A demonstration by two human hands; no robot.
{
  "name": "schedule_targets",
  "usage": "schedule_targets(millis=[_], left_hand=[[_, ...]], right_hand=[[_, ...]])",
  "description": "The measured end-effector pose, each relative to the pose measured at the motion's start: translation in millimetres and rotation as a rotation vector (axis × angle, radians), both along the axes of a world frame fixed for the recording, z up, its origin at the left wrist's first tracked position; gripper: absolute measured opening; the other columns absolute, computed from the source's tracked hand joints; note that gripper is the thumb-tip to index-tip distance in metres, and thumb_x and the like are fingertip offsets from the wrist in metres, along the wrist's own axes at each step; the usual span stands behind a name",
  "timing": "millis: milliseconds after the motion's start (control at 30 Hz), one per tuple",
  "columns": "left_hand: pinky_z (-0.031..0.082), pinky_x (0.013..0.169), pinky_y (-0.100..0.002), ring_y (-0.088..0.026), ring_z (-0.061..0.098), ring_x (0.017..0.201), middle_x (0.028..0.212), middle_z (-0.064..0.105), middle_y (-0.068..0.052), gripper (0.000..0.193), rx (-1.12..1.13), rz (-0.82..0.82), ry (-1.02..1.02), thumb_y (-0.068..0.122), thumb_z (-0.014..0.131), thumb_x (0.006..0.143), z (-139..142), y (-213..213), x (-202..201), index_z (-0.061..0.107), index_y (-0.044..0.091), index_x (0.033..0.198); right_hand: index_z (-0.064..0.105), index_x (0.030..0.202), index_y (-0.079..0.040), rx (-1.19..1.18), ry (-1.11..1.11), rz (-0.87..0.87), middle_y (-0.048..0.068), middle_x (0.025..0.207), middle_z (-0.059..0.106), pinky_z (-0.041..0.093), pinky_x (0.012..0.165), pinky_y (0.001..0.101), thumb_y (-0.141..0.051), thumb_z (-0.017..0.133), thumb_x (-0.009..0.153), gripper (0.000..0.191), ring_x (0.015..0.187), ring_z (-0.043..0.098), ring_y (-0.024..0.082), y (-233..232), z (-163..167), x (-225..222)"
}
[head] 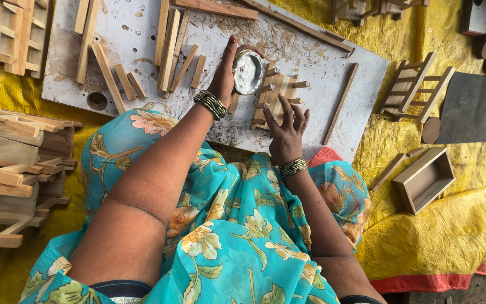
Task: The person sits on the ground with a board across their lap, assembling small wooden furniture pieces. They pick up wooden sticks and parts, apply glue from a small metal bowl to the joints, and press the pieces into a partially built wooden frame, adding parts one at a time.
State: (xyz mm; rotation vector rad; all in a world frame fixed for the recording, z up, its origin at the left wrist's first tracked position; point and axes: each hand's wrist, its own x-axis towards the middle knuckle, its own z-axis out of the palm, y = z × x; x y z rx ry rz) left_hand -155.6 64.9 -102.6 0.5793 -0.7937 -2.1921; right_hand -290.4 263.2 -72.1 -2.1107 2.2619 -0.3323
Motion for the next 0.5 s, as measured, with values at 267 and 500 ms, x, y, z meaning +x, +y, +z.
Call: schedule_targets(millis=[267,500], left_hand=[[0.062,0.086,-0.031,-0.014,0.074,0.096,0.106,0.076,-0.006,0.07,0.014,0.016,0.012,0.071,0.039,0.098,-3.0,-0.2,-3.7,0.071,0.009,0.109],[0.062,0.083,-0.03,-0.014,0.074,0.092,0.102,0.075,-0.006,0.071,-0.012,-0.008,-0.011,0.072,0.038,0.097,-0.8,-0.4,-0.5,0.071,0.01,0.108]], right_hand=[[0.078,0.118,-0.03,-0.121,-0.231,-0.044,0.004,0.158,0.046,0.03,0.126,0.0497,0.014,0.057,0.074,0.065,0.145,0.034,0.035,-3.5,-6.4,-14.3],[0.082,0.104,-0.034,-0.128,-0.112,-0.015,0.004,0.151,0.051,0.019,0.121,0.0587,0.012,0.059,0.067,0.064,0.139,0.038,0.034,-11.8,-7.3,-16.2]])
